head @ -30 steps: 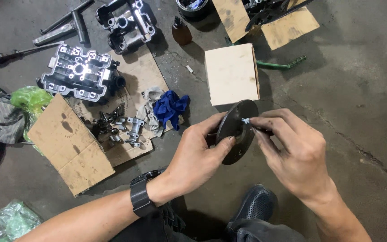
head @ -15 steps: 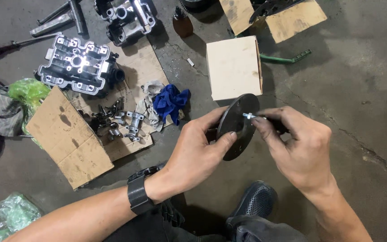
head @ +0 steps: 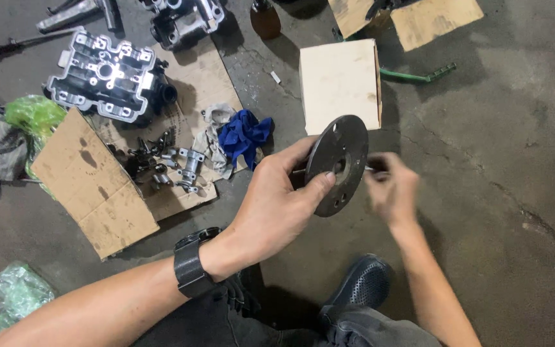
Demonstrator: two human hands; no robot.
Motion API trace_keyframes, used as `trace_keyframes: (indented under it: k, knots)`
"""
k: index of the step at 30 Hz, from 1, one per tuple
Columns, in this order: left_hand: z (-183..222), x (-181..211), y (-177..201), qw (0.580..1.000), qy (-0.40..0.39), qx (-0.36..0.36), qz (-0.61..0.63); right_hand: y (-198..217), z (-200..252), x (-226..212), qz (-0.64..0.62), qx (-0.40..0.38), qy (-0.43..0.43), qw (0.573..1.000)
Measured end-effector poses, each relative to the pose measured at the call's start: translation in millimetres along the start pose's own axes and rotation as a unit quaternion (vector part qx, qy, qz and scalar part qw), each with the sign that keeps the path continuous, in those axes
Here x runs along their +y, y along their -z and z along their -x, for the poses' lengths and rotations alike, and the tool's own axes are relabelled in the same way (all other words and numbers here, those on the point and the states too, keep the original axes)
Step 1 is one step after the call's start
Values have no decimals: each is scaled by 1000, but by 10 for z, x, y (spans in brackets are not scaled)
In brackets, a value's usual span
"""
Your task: The recorder is assembling a gear onto a flywheel component of a motorcycle engine on the workshop floor.
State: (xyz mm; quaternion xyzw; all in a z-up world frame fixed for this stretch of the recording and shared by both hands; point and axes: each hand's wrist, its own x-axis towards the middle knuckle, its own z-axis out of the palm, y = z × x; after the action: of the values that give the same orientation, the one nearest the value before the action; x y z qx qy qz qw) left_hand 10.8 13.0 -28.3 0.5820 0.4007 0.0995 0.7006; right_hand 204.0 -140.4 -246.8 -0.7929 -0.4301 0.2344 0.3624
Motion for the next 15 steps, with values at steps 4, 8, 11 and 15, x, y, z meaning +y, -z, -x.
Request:
trace_keyframes:
  k: [4,8,11,15]
  knots:
    - [65,-63,-58,998,-59,17,-10,-506,-24,34,-57,-66,-55,995]
    - [143,-57,-60,997,-70,14,24,-714,-71,166,-86,-95,-91,988]
    - [150,-17,-36,998,-57,24,12,-774,-89,189,-139,-92,-53,985]
    - [113,-29,-18,998,-55,29,11,-808,-51,340,-148,-96,-50,983]
